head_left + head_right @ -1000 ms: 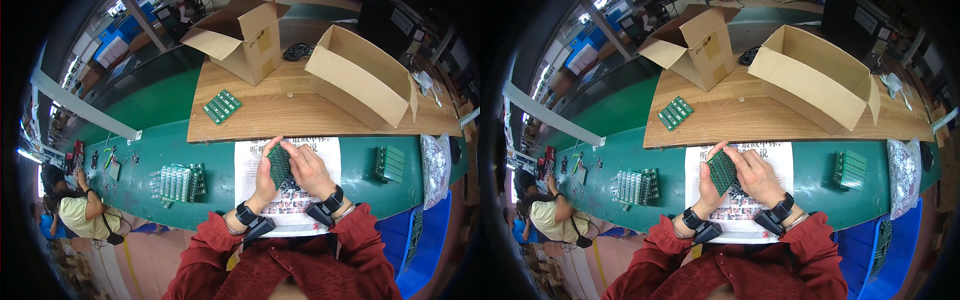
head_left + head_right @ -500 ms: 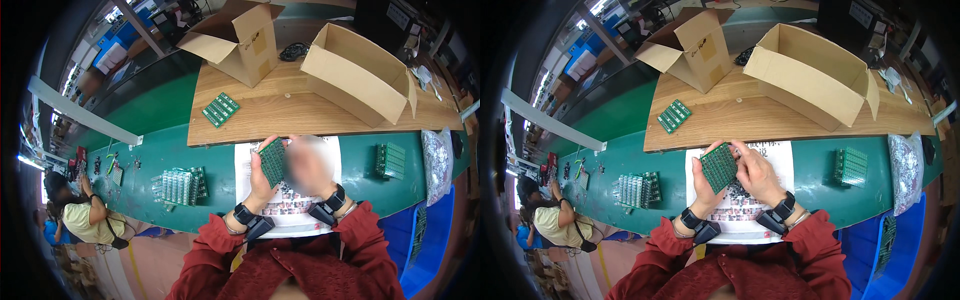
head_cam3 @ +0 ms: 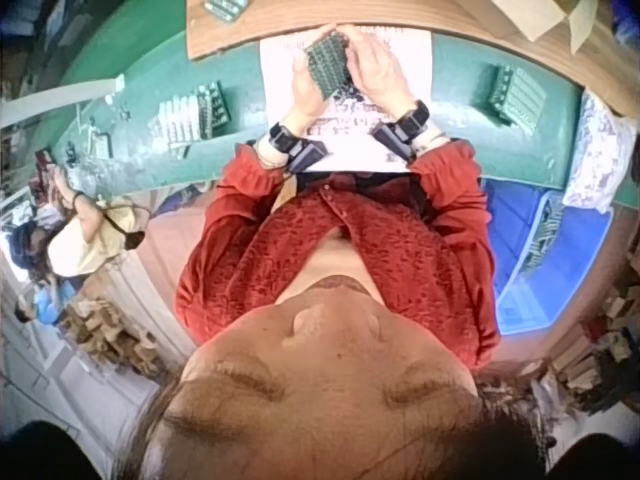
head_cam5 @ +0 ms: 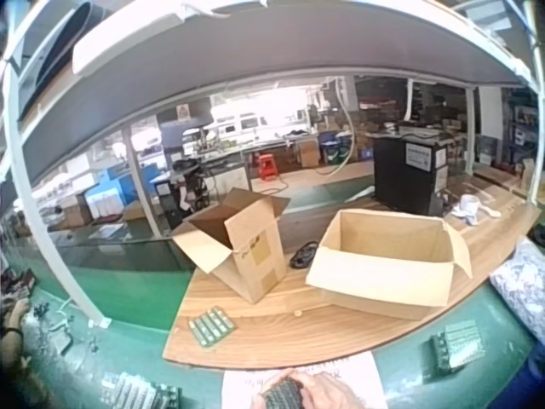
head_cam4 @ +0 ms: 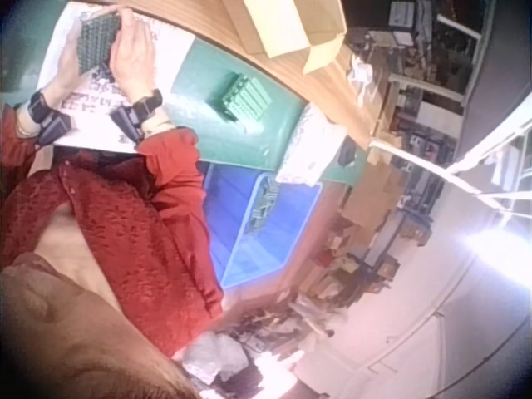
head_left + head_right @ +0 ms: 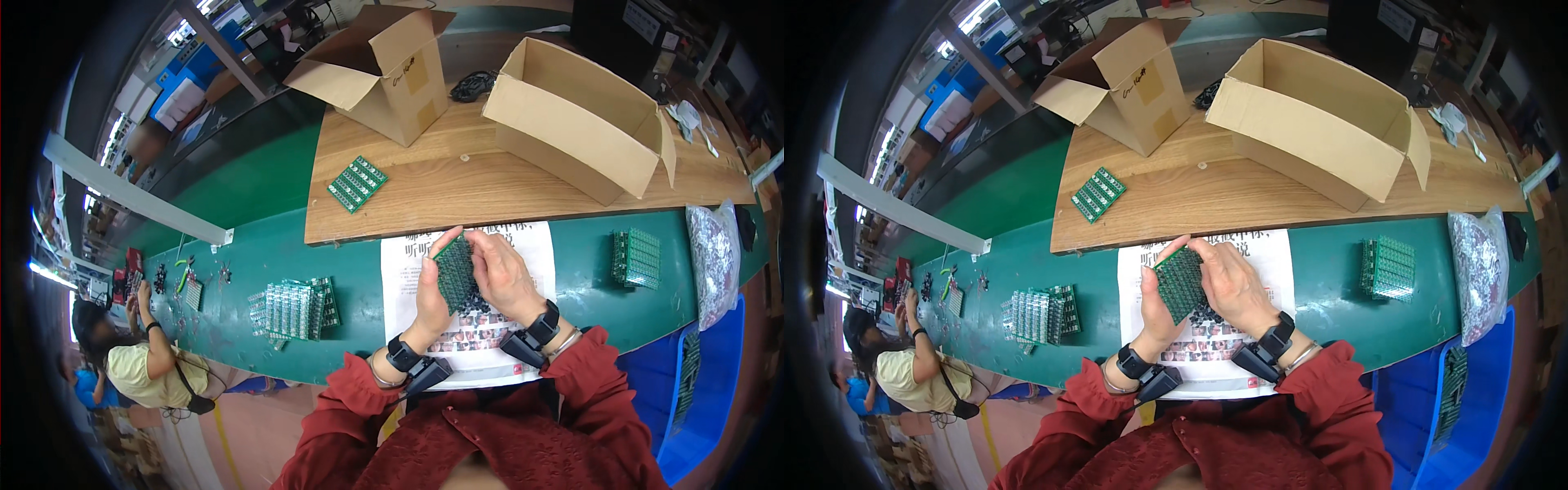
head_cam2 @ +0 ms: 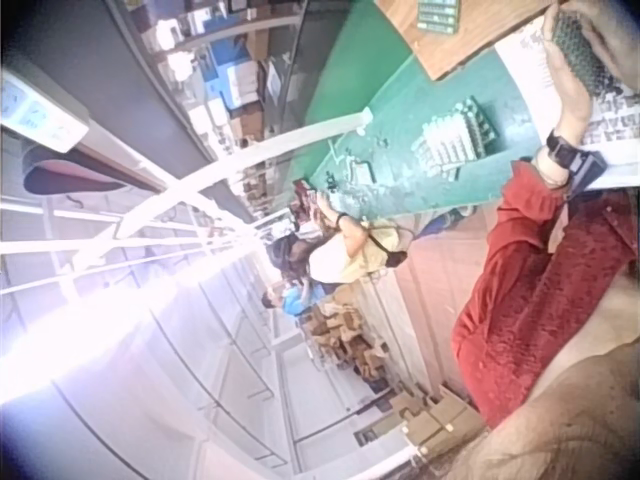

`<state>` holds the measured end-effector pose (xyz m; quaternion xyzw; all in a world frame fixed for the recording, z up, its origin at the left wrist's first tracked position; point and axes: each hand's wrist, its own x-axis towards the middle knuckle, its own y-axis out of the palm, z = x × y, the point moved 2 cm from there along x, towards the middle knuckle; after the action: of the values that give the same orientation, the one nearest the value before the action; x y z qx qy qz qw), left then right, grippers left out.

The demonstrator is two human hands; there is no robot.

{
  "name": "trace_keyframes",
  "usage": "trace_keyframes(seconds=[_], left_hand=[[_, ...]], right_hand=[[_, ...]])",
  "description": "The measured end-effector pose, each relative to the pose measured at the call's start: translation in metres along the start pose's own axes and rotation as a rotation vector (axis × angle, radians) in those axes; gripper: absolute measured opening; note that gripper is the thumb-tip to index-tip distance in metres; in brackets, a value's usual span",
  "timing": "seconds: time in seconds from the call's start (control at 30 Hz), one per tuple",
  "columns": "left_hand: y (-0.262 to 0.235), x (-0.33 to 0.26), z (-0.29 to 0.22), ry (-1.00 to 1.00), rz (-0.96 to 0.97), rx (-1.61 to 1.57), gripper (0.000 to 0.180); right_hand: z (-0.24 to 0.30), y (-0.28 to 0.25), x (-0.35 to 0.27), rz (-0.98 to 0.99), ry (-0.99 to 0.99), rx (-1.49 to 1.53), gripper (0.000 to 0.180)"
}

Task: The person picks up green circuit boards from a stack and inserts small black components into the board by hand. They handle the boards one at a time, placing components into specific slots, then set the boards down on the table. The process is repeated for multiple boards throughout the clip.

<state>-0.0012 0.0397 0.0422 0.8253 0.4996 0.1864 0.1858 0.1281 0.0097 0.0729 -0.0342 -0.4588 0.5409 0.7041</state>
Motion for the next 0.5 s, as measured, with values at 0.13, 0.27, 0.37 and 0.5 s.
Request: trace_keyframes(seconds=[0.13, 0.27, 0.37, 0.5], left_hand=[[0.004, 0.005, -0.008, -0.047, -0.012, -0.133, 0.072], [0.005, 0.0, -0.005, -0.08, 0.047, -0.093, 0.071], [0.006, -0.002, -0.004, -0.03, 0.071, 0.015, 0.069], [0.001, -0.003, 0.002, 0.062, 0.092, 0.225, 0.069]], right_hand=[[-0.003, 0.001, 0.0, -0.041, 0.029, 0.15, 0.053], [-0.002, -0.002, 0.001, -0.05, 0.125, 0.164, 0.056], [-0.002, -0.002, 0.001, -0.047, 0.095, 0.12, 0.058], [0.0, -0.004, 0.003, -0.064, 0.032, 0.053, 0.059]])
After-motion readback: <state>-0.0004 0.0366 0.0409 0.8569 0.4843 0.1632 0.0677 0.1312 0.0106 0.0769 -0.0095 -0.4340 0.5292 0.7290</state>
